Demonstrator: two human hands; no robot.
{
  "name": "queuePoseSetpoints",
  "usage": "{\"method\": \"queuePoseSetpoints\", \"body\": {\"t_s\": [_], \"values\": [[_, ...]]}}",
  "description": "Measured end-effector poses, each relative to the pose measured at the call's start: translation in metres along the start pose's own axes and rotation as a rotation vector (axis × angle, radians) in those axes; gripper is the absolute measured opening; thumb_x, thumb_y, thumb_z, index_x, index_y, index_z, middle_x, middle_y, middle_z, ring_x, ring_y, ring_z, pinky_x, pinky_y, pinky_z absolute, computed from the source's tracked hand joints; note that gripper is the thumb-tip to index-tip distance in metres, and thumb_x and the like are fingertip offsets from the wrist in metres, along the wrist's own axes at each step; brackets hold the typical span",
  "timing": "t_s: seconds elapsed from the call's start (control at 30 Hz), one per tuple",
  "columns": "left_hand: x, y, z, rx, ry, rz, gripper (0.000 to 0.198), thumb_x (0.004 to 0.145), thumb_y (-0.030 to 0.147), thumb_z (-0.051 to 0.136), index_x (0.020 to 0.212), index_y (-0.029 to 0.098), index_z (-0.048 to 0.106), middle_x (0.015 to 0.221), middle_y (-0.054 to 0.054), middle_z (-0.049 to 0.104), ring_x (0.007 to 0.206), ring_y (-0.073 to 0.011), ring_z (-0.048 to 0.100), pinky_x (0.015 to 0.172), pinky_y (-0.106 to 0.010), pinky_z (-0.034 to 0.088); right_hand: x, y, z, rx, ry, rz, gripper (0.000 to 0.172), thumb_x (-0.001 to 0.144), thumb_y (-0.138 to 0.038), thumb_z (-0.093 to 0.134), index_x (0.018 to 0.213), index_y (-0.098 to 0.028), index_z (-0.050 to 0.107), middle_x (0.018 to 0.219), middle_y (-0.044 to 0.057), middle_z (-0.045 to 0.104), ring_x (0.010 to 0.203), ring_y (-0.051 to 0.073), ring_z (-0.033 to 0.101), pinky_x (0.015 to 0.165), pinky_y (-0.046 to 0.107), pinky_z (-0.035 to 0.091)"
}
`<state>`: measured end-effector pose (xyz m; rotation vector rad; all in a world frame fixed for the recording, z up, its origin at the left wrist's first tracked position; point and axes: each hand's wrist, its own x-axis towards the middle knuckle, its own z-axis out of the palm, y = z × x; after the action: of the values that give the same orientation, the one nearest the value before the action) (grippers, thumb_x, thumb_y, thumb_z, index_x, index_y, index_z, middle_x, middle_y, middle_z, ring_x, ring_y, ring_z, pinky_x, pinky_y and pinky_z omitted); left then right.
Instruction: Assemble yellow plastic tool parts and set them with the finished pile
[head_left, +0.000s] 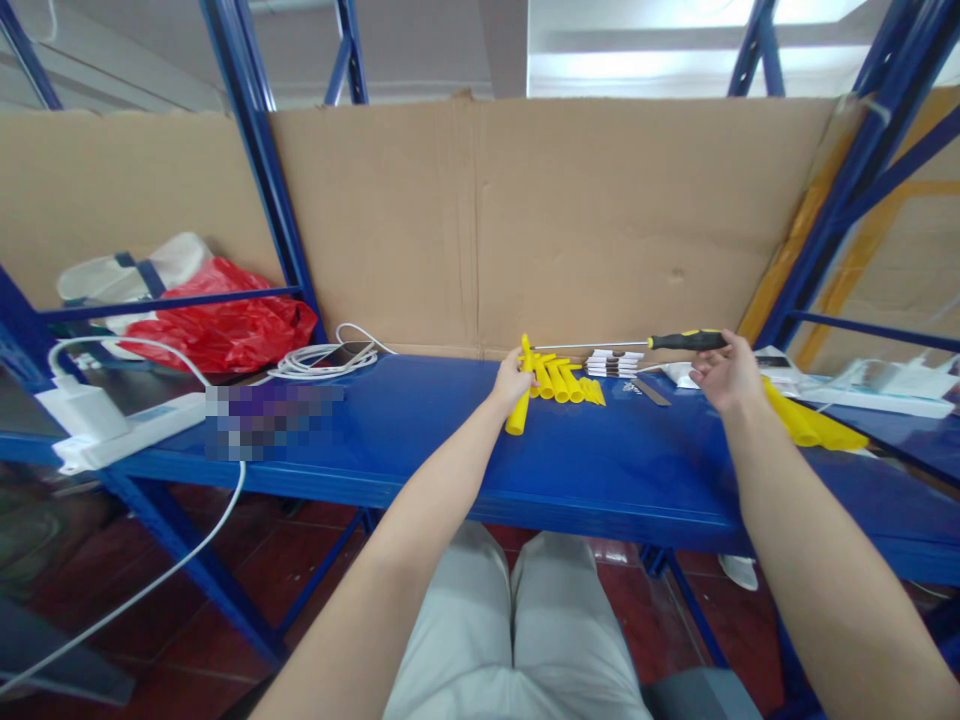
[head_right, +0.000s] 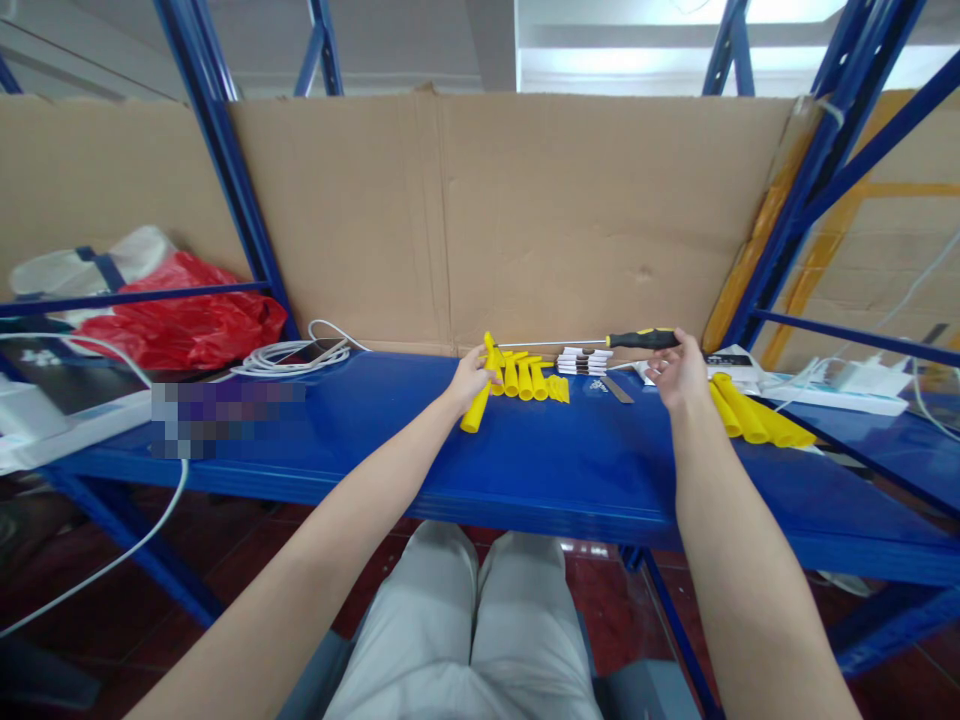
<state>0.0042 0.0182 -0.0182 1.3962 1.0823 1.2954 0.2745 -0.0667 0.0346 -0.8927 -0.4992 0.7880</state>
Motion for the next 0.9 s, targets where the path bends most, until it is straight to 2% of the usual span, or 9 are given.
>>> {"method": "queuePoseSetpoints", "body": {"t_s": [0.17, 0.3, 0.57, 0.73, 0.9], "values": [[0.0, 0.001, 0.001, 0.004, -0.004, -0.001, 0.079, 0.066, -0.004, 0.056, 0.14, 0.022, 0.048, 0.123, -0.01, 0.067, 0.078, -0.0168, 0.071, 0.058, -0.022, 0.055, 0.001, 0.001, -0.001, 0.007, -0.008, 0.003, 0.027, 0.098, -0.023, 0.037, 0.072, -0.021, 0.042, 0.054, -0.004, 0.039, 0.043, 0.009, 0.032, 0.04, 0.018, 0.029], [-0.001, 0.002, 0.001, 0.022, -0.001, -0.01, 0.08, 0.066, -0.004, 0.056, 0.141, 0.022, 0.048, 0.124, -0.01, 0.066, 0.074, -0.0156, 0.07, 0.056, -0.022, 0.055, 0.002, 0.002, 0.0, -0.013, -0.004, 0.01, 0.03, 0.099, -0.026, 0.038, 0.07, -0.021, 0.042, 0.053, -0.005, 0.037, 0.042, 0.009, 0.031, 0.039, 0.018, 0.028], [-0.003, 0.003, 0.001, 0.041, 0.003, -0.011, 0.082, 0.065, -0.005, 0.055, 0.142, 0.023, 0.048, 0.122, -0.009, 0.067, 0.07, -0.0147, 0.068, 0.058, -0.023, 0.055, 0.009, 0.003, -0.005, -0.007, -0.02, 0.032, 0.038, 0.098, -0.035, 0.049, 0.065, -0.022, 0.034, 0.048, -0.007, 0.029, 0.042, 0.008, 0.025, 0.039, 0.019, 0.027], [-0.002, 0.003, 0.001, 0.051, -0.008, -0.008, 0.083, 0.064, -0.005, 0.053, 0.142, 0.023, 0.046, 0.128, -0.009, 0.065, 0.075, -0.0156, 0.069, 0.059, -0.023, 0.056, 0.015, 0.004, -0.007, 0.011, -0.016, 0.048, 0.036, 0.096, -0.036, 0.052, 0.067, -0.023, 0.034, 0.048, -0.008, 0.028, 0.041, 0.008, 0.026, 0.038, 0.018, 0.029], [-0.004, 0.003, 0.002, 0.038, -0.029, -0.003, 0.082, 0.064, -0.006, 0.054, 0.141, 0.022, 0.047, 0.128, -0.01, 0.065, 0.079, -0.0167, 0.07, 0.063, -0.025, 0.058, 0.008, 0.004, -0.001, 0.07, 0.053, 0.042, 0.029, 0.095, -0.027, 0.046, 0.067, -0.022, 0.041, 0.045, -0.006, 0.029, 0.039, 0.009, 0.033, 0.037, 0.017, 0.034]]}}
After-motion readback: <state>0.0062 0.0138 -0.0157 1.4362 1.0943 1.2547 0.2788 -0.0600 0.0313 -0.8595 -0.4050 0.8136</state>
